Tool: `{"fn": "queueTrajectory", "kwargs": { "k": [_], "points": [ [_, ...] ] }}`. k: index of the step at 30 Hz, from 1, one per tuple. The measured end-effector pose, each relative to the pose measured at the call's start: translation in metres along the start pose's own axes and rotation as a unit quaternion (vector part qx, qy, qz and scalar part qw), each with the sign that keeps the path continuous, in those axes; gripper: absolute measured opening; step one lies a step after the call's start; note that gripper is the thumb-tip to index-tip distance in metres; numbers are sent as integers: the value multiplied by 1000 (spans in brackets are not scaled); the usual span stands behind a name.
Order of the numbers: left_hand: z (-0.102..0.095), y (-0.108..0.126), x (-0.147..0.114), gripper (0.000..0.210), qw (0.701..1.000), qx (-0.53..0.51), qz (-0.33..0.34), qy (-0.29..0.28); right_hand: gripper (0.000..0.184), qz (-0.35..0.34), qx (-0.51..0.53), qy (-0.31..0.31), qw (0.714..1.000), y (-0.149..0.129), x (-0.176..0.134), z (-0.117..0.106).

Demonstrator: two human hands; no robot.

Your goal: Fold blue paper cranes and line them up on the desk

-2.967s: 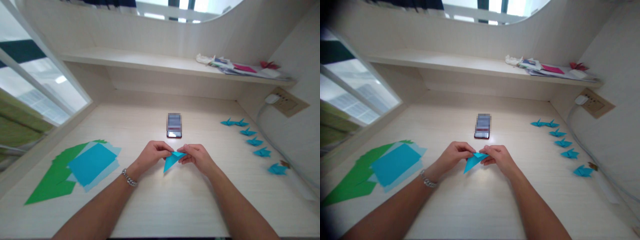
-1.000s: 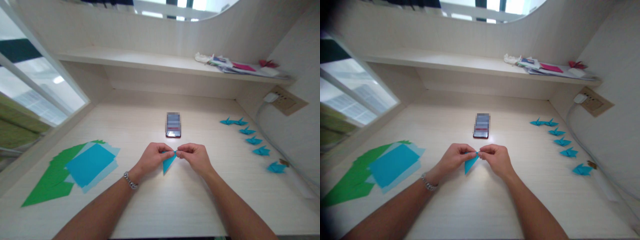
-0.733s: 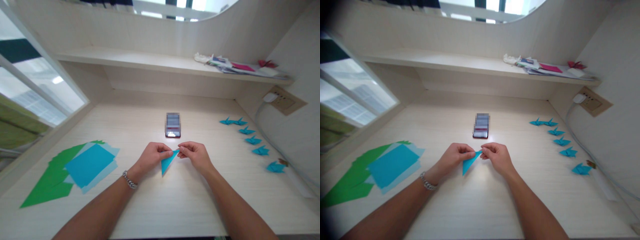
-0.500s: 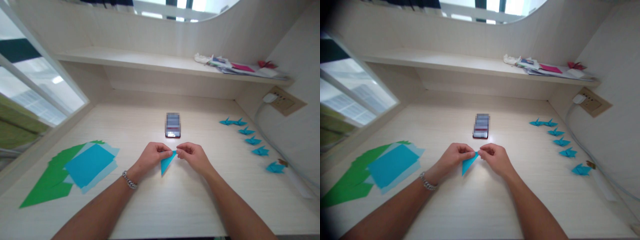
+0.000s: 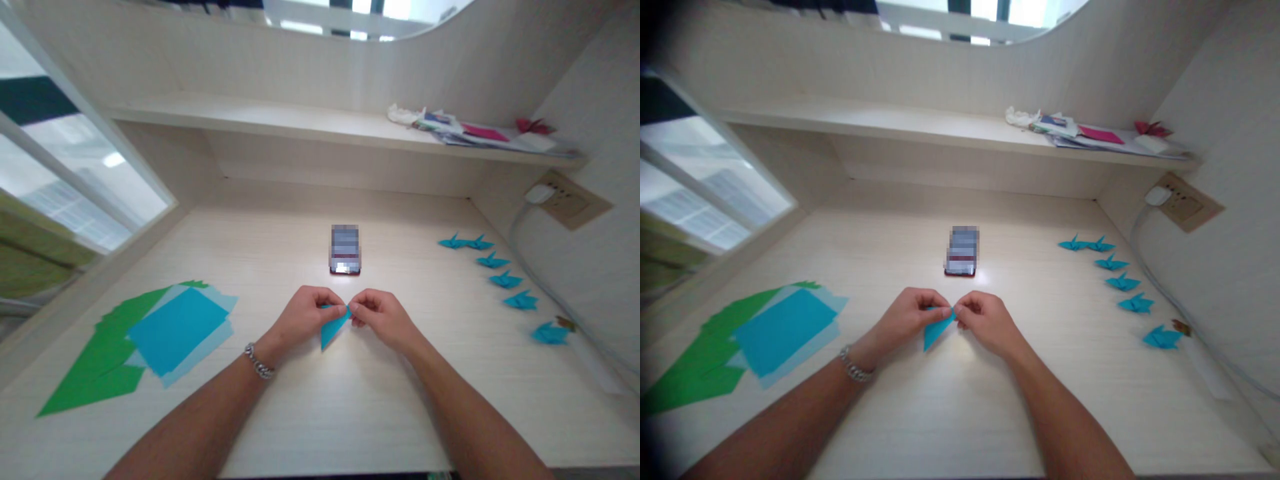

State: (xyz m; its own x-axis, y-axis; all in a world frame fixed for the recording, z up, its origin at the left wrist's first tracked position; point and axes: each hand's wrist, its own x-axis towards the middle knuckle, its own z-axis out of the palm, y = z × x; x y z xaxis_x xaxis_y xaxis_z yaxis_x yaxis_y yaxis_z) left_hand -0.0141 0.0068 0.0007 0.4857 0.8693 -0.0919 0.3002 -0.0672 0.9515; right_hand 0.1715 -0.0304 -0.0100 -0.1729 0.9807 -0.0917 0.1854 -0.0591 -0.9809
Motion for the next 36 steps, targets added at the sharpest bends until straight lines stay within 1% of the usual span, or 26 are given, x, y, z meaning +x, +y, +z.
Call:
{"fn": "queueTrajectory", "kwargs": {
  "k": [2,4,9,15,17,22,25,30,33,36],
  "points": [
    [0,-1,0,19,1000,1,3,-5,18,-6,-23,-2,1000,1,0,0],
    [0,-2,1,21,1000,-16,3,-8,20,-6,-23,-1,1000,1,0,0],
    [0,-5,3,22,997,-70,-24,16,24,5,1,29,1000,1,0,-1],
    [0,-5,2,19,998,-59,-8,1,20,8,-29,12,999,2,0,1],
    [0,-4,2,19,998,-67,-9,6,21,3,-32,14,999,2,1,2],
    [2,-3,3,17,994,-96,2,43,25,22,24,22,999,4,3,1],
    [2,-3,3,15,994,-97,9,47,25,30,37,13,999,6,3,1],
    [3,-2,2,20,996,-77,19,40,23,12,11,3,1000,8,4,3],
    [5,-1,1,24,995,-90,27,43,25,20,48,10,999,7,5,5],
    [6,0,1,24,990,-131,29,48,27,32,87,13,996,5,5,5]
  ]
}}
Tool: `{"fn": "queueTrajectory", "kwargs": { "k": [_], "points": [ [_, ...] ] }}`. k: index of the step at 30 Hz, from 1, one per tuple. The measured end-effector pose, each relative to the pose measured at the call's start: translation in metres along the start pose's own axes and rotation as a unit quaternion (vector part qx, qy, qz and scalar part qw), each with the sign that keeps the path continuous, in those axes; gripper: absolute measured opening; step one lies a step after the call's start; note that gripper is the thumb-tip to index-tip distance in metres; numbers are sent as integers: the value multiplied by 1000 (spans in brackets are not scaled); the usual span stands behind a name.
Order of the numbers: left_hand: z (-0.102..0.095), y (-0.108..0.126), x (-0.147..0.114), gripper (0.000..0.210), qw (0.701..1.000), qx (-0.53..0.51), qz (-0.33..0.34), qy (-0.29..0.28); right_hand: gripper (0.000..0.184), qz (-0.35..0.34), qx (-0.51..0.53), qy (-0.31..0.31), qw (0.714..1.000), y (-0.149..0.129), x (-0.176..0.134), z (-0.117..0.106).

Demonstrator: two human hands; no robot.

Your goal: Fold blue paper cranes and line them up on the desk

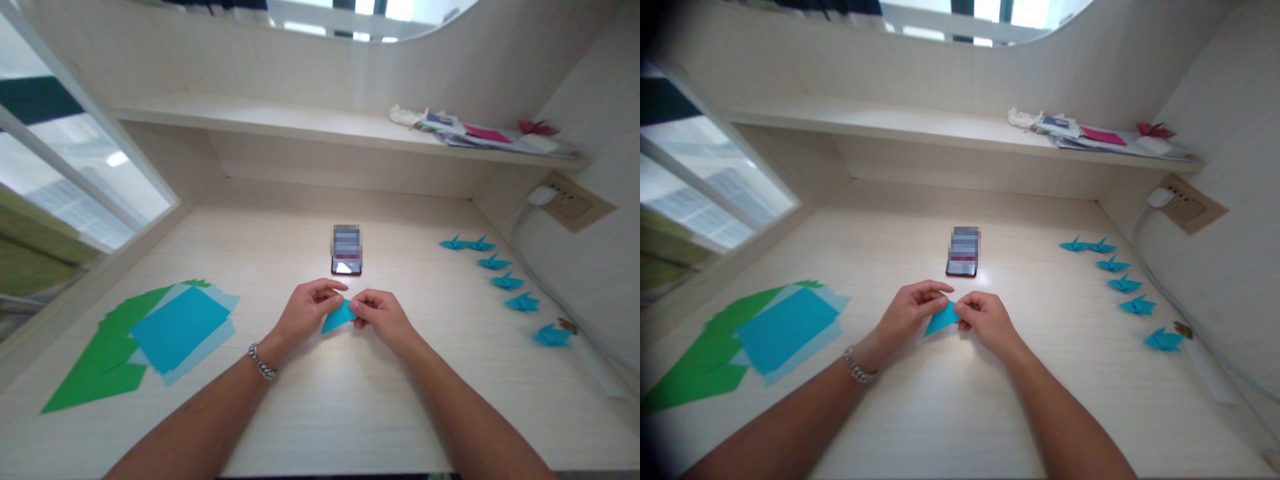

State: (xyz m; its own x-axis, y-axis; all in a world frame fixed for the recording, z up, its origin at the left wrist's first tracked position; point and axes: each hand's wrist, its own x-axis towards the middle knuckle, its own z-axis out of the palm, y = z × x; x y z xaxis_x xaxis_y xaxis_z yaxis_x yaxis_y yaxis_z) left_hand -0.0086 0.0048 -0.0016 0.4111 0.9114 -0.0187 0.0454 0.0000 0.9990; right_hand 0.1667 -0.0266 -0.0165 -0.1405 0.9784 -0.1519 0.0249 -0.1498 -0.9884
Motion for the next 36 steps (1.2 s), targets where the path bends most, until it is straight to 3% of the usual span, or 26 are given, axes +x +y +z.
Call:
{"fn": "queueTrajectory", "kwargs": {
  "k": [8,12,16,23,31,36],
  "points": [
    [-10,-3,5,32,994,-79,29,63,27,-7,20,30,999,-7,-3,-2],
    [-6,0,4,24,1000,3,-11,26,28,-11,13,27,999,-5,-2,-3],
    [1,1,1,21,998,60,-10,-6,27,-18,3,15,1000,-2,-2,-2],
    [3,2,-2,21,995,103,17,-9,18,-35,-34,15,999,-1,-1,-1],
    [5,0,-2,18,996,93,-5,-18,16,-43,-71,-5,997,0,-2,-3],
    [-4,-2,3,20,997,75,-1,29,18,-26,-100,0,995,-4,-2,-10]
  ]
}}
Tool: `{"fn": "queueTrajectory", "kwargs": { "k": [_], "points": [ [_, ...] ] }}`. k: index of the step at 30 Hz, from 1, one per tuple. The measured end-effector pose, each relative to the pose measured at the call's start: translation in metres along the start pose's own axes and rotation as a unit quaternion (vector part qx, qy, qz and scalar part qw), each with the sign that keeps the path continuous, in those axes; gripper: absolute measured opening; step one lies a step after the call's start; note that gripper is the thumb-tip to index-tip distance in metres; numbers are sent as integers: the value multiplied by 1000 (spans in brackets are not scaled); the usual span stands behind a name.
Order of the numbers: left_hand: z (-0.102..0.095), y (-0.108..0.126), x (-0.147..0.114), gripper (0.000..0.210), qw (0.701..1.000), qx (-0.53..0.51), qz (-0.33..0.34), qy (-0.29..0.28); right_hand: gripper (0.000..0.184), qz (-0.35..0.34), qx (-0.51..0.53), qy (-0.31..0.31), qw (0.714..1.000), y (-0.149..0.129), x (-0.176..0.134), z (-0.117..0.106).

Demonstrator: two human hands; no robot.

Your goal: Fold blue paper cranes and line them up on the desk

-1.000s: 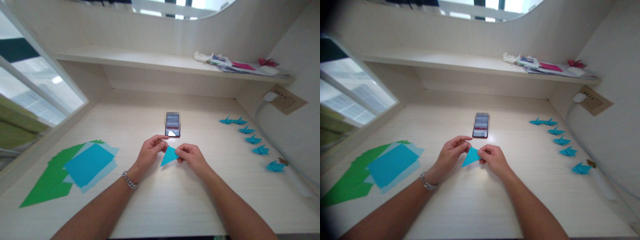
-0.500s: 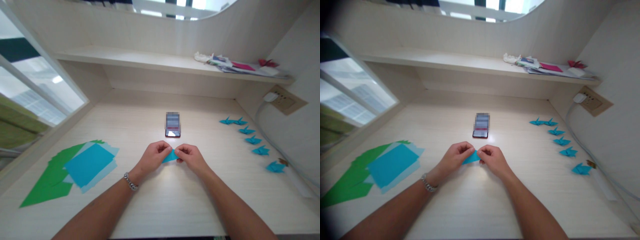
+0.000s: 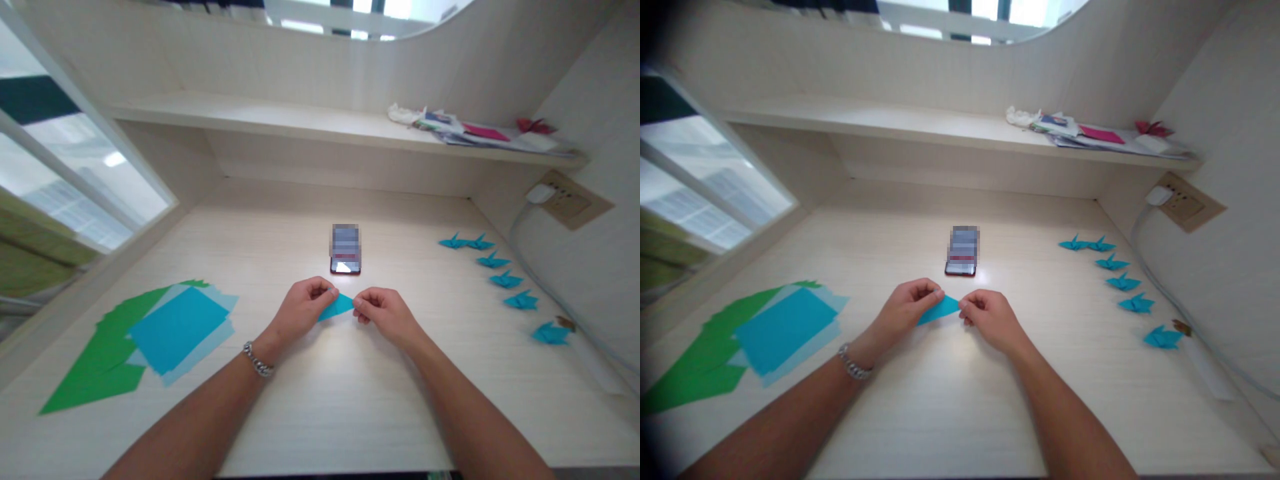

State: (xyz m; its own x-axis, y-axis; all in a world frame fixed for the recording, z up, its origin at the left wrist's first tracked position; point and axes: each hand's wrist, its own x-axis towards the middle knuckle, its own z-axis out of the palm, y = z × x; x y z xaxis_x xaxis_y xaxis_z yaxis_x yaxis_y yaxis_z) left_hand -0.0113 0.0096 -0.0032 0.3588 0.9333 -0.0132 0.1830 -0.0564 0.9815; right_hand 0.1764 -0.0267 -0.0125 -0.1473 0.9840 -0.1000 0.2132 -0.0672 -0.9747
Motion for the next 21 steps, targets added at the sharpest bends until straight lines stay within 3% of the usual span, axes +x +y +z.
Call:
{"fn": "queueTrajectory", "kwargs": {
  "k": [3,7,21],
  "points": [
    [-2,1,2,21,1000,-10,-11,12,20,-3,-25,6,1000,-1,-1,-3],
    [0,1,2,23,1000,-8,-28,-12,22,-4,-46,0,999,-3,-2,-3],
    [-2,2,1,23,999,-18,-27,19,23,-1,10,9,1000,2,2,-8]
  ]
}}
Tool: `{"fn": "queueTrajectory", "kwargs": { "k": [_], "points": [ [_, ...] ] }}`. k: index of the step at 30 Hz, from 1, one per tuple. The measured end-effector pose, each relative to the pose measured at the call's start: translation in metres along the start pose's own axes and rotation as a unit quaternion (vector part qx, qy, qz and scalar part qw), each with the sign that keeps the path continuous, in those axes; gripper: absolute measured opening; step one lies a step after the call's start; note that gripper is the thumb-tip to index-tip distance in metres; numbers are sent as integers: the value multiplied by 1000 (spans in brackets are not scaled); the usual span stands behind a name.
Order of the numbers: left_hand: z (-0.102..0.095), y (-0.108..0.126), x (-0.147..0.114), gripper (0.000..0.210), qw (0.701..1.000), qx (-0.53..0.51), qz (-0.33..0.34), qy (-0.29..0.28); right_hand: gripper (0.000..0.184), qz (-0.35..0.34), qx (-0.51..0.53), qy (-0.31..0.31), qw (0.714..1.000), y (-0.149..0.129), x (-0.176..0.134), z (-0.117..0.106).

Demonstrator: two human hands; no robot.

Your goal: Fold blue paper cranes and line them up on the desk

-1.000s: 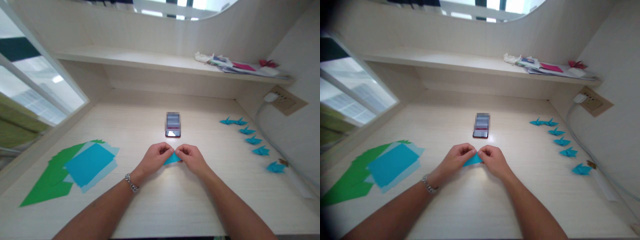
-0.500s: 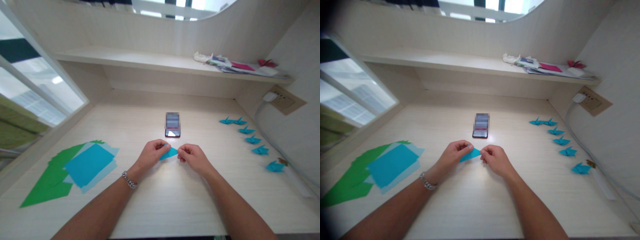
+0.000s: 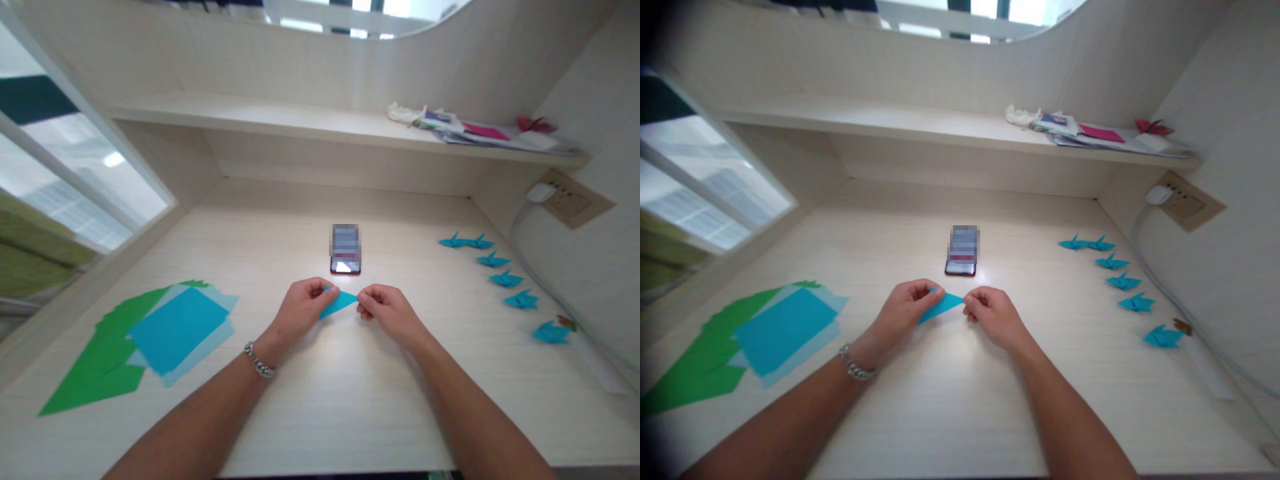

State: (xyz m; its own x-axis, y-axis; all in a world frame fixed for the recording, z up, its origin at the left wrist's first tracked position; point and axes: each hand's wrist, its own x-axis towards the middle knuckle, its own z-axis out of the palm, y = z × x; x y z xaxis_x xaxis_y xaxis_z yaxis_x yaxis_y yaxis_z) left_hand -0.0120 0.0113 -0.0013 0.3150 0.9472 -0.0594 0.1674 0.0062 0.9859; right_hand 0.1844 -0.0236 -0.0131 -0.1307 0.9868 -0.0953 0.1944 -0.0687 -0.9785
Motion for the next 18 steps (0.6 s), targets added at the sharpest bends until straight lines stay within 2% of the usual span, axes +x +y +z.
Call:
{"fn": "queueTrajectory", "kwargs": {
  "k": [5,11,18],
  "points": [
    [-2,0,1,25,1000,15,7,15,24,0,17,31,999,0,1,-4],
    [0,1,0,26,1000,8,5,-2,21,-24,-4,-8,1000,0,-2,3],
    [1,2,-3,25,999,35,29,-16,17,-30,-9,-13,999,-2,-2,1]
  ]
}}
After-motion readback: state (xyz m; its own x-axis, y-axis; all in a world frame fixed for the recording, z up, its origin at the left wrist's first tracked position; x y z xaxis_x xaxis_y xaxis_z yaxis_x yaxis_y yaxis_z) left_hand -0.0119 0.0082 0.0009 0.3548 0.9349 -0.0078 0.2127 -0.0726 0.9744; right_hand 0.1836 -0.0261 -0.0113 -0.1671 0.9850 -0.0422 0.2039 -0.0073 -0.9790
